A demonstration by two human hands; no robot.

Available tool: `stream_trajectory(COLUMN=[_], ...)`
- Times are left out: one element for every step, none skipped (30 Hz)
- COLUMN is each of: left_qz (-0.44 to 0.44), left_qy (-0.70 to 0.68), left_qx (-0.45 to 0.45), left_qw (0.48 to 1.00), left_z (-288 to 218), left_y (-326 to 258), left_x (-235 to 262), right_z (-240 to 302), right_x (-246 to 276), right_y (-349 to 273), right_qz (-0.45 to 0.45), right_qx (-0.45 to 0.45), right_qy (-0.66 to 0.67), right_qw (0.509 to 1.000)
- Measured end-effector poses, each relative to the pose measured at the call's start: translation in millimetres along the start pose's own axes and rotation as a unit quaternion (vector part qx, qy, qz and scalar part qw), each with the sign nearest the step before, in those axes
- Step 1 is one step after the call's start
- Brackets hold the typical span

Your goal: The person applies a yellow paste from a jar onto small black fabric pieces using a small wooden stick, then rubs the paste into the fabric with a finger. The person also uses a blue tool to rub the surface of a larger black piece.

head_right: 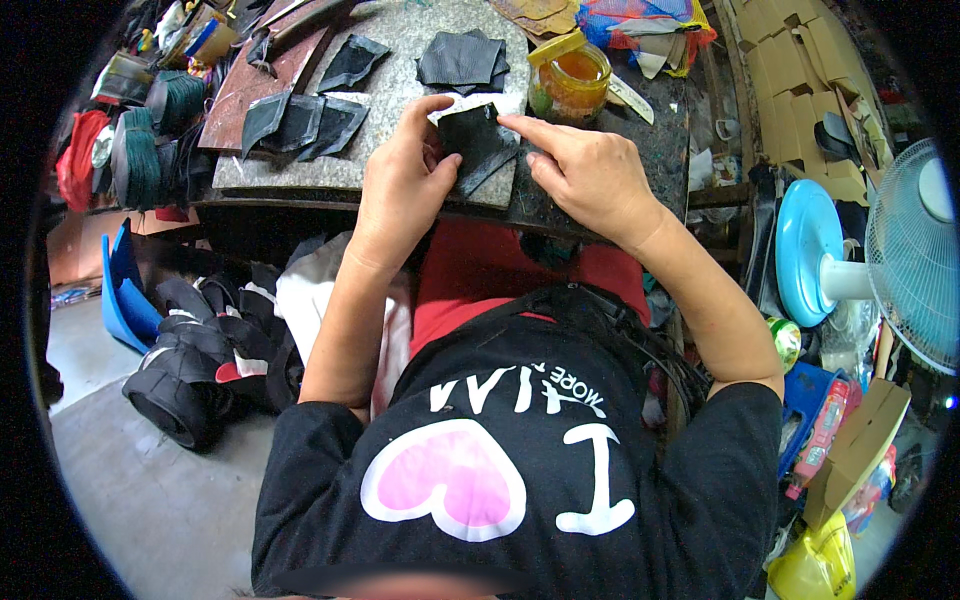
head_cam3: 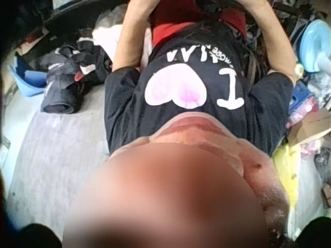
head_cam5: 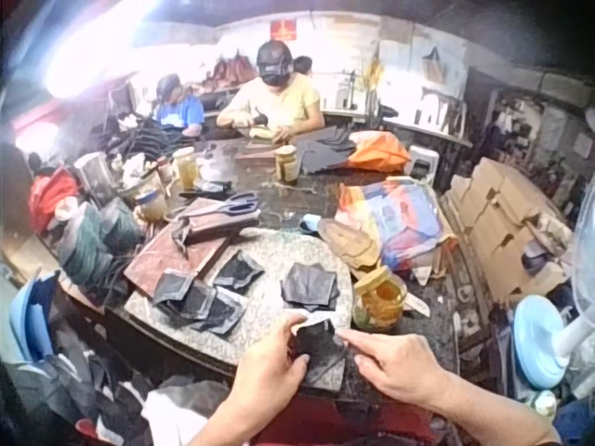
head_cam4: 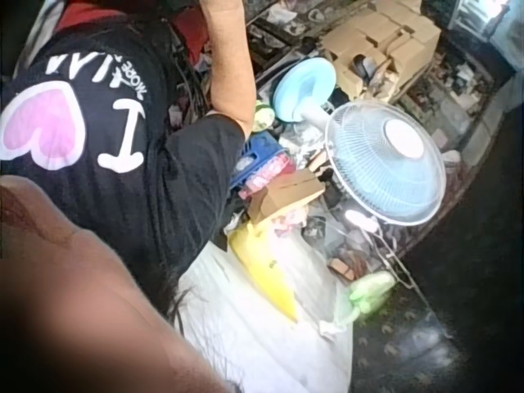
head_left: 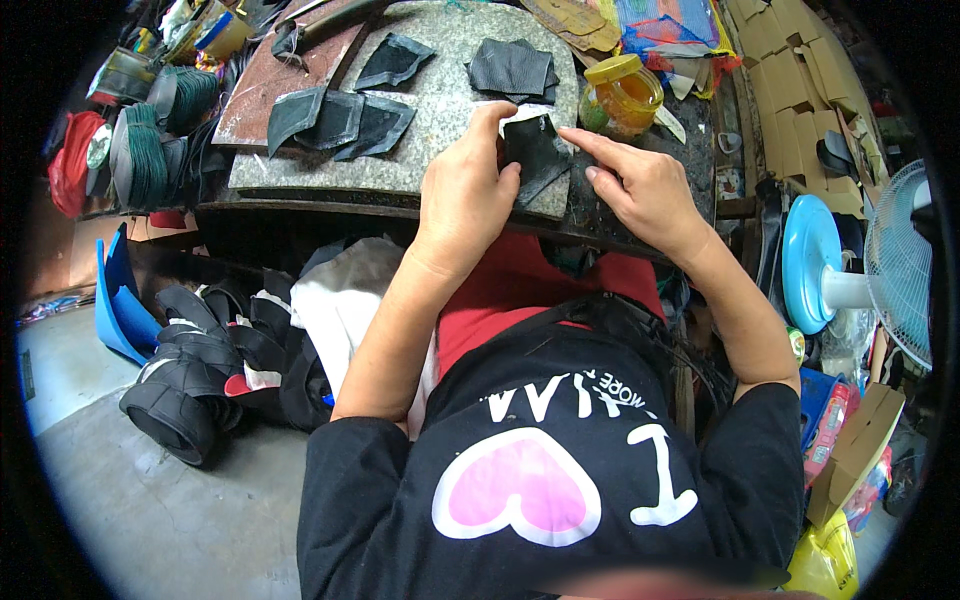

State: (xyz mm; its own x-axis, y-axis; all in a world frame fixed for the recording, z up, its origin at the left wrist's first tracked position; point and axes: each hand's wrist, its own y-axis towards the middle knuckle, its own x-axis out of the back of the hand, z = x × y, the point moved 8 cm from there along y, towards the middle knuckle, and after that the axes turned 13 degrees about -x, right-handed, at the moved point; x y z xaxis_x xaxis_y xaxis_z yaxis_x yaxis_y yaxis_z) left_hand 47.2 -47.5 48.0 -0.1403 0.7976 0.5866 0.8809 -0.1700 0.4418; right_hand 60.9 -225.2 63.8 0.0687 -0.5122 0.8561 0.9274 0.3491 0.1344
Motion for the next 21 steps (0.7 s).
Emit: stream_trajectory(left_qz=[0.003,0.006,0.028,0.049,0.069,0.083,0.076,0.085,0.093,0.094,0.095,0.104,0.100,0.104,0.105,0.087,0.067,0.047,0.038,0.028,0.022], left_qy=[0.010,0.019,0.011,0.003,0.003,-0.035,-0.042,-0.041,-0.041,-0.025,-0.012,0.001,0.010,0.017,0.025,0.036,0.048,0.059,0.059,0.060,0.058], left_qx=[-0.009,-0.017,-0.027,-0.036,-0.045,-0.030,-0.032,-0.026,-0.024,-0.034,-0.048,-0.051,-0.064,-0.068,-0.067,-0.074,-0.077,-0.082,-0.094,-0.106,-0.111], left_qw=[1.000,1.000,0.999,0.998,0.997,0.996,0.996,0.995,0.995,0.995,0.994,0.993,0.993,0.992,0.992,0.993,0.994,0.994,0.993,0.992,0.992], left_z=[-0.7,-1.0,-0.2,1.9,3.7,8.2,10.4,13.3,15.2,15.4,14.6,15.0,13.5,13.6,13.9,12.7,11.7,11.2,9.9,9.0,9.5], left_y=[2.1,4.3,6.9,9.8,12.1,13.8,16.5,17.9,19.5,22.2,24.4,25.4,26.8,27.5,27.6,27.4,26.6,25.9,25.2,24.6,24.1], left_x=[2.9,6.1,7.4,10.4,12.5,12.4,15.0,14.7,13.5,13.0,12.0,10.0,9.8,8.5,7.5,8.5,9.5,11.0,10.7,10.3,10.0], right_z=[-0.8,-1.4,-1.6,-1.7,0.1,0.6,3.1,5.0,6.6,7.7,6.7,7.6,6.2,4.3,4.6,4.6,7.0,3.9,3.4,2.7,2.7], right_x=[-0.3,-1.1,-1.5,-2.4,-1.8,-3.5,-3.9,-5.3,-8.3,-11.8,-16.7,-20.0,-24.3,-28.4,-28.5,-28.5,-26.6,-28.6,-29.1,-29.5,-29.6], right_y=[0.3,0.5,0.9,1.6,2.1,3.5,5.2,6.9,8.1,9.1,9.6,9.0,8.4,7.5,6.3,5.0,3.4,3.2,2.7,1.9,0.7], right_qz=[0.001,0.006,0.011,0.020,0.019,0.024,0.019,0.017,0.021,0.028,0.045,0.050,0.063,0.076,0.071,0.065,0.046,0.053,0.046,0.039,0.033], right_qx=[-0.004,-0.007,-0.009,-0.010,0.000,0.001,0.015,0.024,0.031,0.035,0.025,0.031,0.026,0.021,0.026,0.031,0.050,0.038,0.040,0.042,0.050], right_qy=[-0.006,-0.016,-0.015,-0.017,-0.010,-0.012,-0.007,0.000,-0.004,-0.008,-0.019,-0.047,-0.084,-0.120,-0.125,-0.129,-0.124,-0.118,-0.103,-0.088,-0.074], right_qw=[1.000,1.000,1.000,1.000,1.000,1.000,1.000,1.000,0.999,0.999,0.998,0.997,0.994,0.990,0.989,0.989,0.990,0.991,0.993,0.994,0.995])
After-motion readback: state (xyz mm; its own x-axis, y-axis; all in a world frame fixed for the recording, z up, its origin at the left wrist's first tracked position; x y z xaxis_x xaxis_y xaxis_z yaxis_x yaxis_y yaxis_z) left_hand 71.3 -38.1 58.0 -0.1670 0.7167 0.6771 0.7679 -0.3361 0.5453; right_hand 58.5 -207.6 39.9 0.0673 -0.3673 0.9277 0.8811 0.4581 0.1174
